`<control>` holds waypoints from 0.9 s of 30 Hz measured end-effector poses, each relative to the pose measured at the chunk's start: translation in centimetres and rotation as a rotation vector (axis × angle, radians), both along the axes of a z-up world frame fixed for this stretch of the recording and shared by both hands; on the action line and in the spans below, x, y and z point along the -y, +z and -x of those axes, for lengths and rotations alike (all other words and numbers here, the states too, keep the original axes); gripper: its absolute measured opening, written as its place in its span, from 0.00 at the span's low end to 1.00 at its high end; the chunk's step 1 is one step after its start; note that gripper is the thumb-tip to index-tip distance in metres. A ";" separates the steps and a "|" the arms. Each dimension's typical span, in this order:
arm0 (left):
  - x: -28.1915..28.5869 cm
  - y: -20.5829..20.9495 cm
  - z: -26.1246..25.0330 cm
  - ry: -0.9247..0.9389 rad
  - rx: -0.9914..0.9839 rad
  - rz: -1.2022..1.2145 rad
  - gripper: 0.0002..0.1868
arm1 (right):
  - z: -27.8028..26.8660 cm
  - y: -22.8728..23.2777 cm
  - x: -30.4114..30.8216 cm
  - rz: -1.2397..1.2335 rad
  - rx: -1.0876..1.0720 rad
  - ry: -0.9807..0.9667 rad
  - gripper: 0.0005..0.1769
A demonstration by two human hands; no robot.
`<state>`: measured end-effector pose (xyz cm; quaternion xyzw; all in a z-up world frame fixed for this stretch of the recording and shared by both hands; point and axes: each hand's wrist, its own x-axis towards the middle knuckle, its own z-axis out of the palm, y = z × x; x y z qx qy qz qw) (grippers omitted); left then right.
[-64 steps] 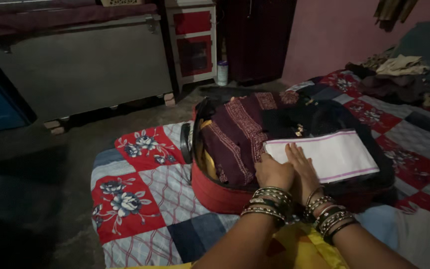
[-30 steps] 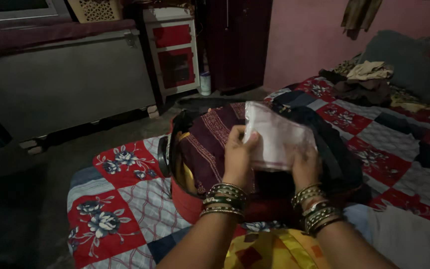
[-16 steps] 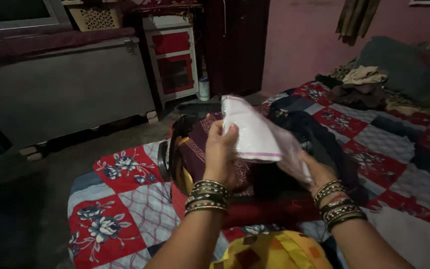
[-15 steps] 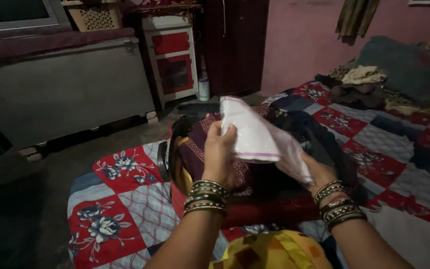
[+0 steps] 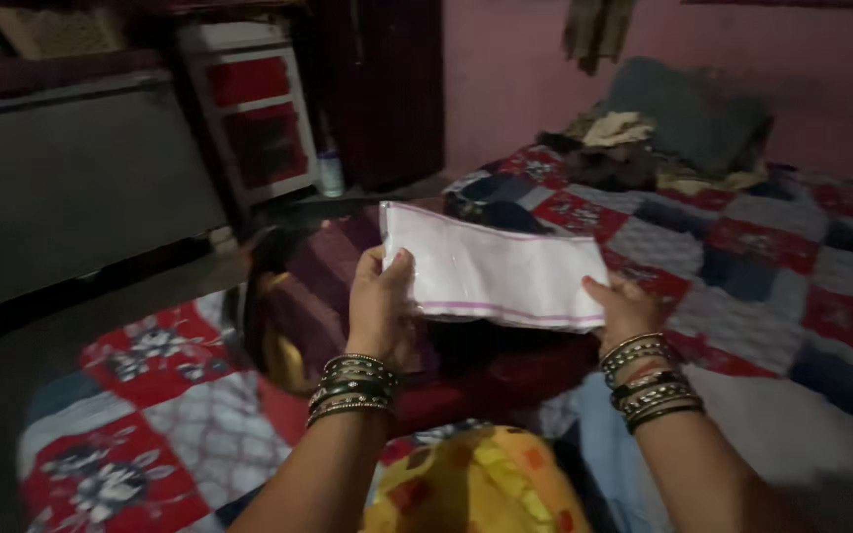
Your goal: The person unzips and opens a red suitcase on a bed and removes several pieces of folded clothing, placing them individually onto the bed surface.
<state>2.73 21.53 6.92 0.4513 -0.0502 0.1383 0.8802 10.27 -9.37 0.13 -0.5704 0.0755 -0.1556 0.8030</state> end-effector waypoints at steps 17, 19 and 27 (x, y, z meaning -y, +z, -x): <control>22.6 -10.0 -3.2 -0.436 -0.073 -0.532 0.38 | 12.1 -2.7 23.3 0.377 -0.188 -0.621 0.26; 24.5 -12.2 -3.5 -0.446 -0.002 -0.691 0.42 | 12.7 -5.3 26.3 0.510 -0.245 -0.628 0.27; 26.1 -13.6 1.0 -0.353 -0.247 -1.436 0.50 | 12.3 -13.1 28.6 1.632 -0.293 -0.820 0.38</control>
